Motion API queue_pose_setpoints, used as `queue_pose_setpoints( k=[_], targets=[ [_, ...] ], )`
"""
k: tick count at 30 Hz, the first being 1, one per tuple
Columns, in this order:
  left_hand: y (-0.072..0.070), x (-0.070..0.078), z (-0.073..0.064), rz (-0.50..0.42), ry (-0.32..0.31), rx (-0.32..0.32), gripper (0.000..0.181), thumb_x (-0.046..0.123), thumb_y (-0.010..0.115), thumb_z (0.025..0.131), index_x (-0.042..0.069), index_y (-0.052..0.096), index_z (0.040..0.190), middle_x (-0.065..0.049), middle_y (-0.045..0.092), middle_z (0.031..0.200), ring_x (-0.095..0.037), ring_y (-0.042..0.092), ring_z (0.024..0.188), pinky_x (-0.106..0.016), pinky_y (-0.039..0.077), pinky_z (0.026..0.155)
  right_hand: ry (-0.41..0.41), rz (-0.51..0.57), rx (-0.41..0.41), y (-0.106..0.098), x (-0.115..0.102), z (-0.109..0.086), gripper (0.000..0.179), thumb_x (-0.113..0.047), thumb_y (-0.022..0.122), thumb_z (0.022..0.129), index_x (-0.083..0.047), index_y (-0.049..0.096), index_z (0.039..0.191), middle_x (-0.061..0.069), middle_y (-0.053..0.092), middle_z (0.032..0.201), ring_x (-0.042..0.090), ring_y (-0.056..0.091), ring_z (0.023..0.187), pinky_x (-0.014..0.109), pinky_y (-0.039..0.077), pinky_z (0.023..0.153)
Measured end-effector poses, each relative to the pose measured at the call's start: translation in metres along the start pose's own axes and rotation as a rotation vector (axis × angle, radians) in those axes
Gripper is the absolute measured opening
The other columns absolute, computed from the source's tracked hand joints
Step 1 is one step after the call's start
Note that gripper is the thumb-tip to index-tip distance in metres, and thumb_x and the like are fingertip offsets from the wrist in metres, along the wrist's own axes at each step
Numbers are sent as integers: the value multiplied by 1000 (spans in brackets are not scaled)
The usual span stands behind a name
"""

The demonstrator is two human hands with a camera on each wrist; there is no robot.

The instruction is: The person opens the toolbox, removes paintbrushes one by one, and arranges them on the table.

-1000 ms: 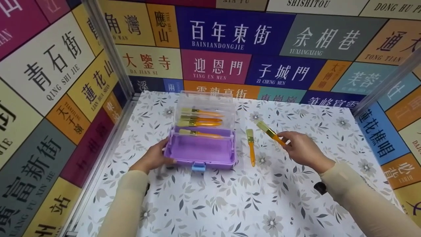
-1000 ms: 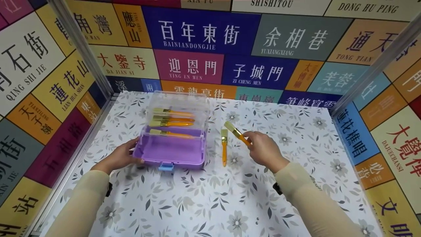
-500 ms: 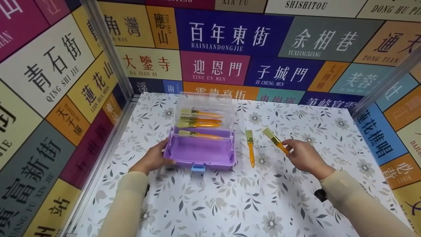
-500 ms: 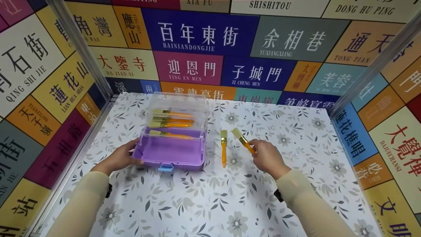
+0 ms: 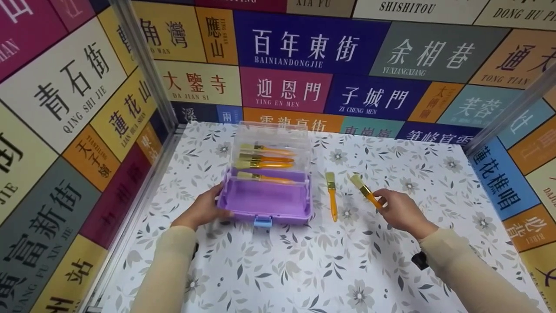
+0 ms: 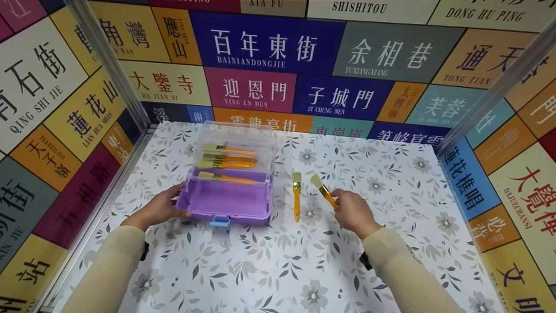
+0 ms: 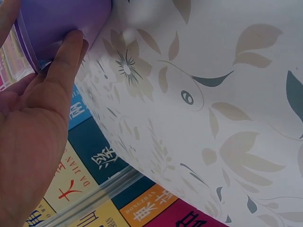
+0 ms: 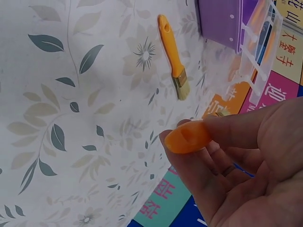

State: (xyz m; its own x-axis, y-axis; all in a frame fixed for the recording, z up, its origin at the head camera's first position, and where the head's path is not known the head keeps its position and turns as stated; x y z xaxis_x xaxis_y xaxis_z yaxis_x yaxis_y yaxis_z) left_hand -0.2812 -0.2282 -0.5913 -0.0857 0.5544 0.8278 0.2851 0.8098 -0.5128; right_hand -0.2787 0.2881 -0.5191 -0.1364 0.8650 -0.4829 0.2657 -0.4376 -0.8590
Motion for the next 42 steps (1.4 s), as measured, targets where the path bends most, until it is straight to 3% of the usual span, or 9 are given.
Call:
queue_pose_setpoints(
  k=[5,16,24,34,38,42],
  targets=[
    [1,1,0,-14,-4,1,108,15,89,74,9,24,159,-15,39,155,-34,42,137,-45,35,112,15,-5,-5,5,3,3,42,3,60,89,6,56,132,25,65,109,19,63,59,31,52,47],
    [0,-1,0,-58,-7,-18,110,13,89,74,9,20,160,-16,37,156,-35,42,137,-45,36,111,96,4,-25,19,6,27,45,1,60,87,6,56,131,24,65,111,34,63,92,37,56,55],
    [-1,0,-1,-60,8,-19,111,14,89,74,8,20,159,-16,36,156,-35,41,137,-45,37,111,171,8,-29,34,6,49,43,-2,60,91,7,56,133,27,64,114,41,62,102,49,55,80],
    [-1,-1,0,-33,-14,-1,109,12,89,74,10,22,159,-13,38,156,-32,41,137,-44,35,112,334,65,-42,49,14,76,46,-3,59,88,7,55,133,25,61,117,36,58,101,46,53,83],
    [-1,-1,0,-31,-10,-3,109,12,89,73,11,22,160,-14,39,155,-33,42,137,-44,36,111,383,115,-61,55,16,82,48,-2,58,88,6,53,135,24,60,119,34,56,97,40,53,77],
    [-1,-2,0,-26,-13,1,109,13,89,73,12,23,160,-14,40,154,-32,42,136,-44,36,111,377,137,-73,60,16,86,48,-3,57,88,7,52,135,25,59,120,33,57,93,35,53,69]
  ],
)
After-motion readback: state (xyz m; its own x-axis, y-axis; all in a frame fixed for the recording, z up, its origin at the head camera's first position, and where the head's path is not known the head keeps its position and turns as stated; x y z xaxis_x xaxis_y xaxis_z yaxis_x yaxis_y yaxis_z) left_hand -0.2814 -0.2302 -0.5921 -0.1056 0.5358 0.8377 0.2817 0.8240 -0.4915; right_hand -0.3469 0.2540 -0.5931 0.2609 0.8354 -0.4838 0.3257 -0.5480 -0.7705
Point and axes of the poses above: each hand's wrist, its own z-axis towards the middle knuckle, its own y-axis out of the palm, x = y × z, the point moved 4 cm from there along z, towards the middle knuckle
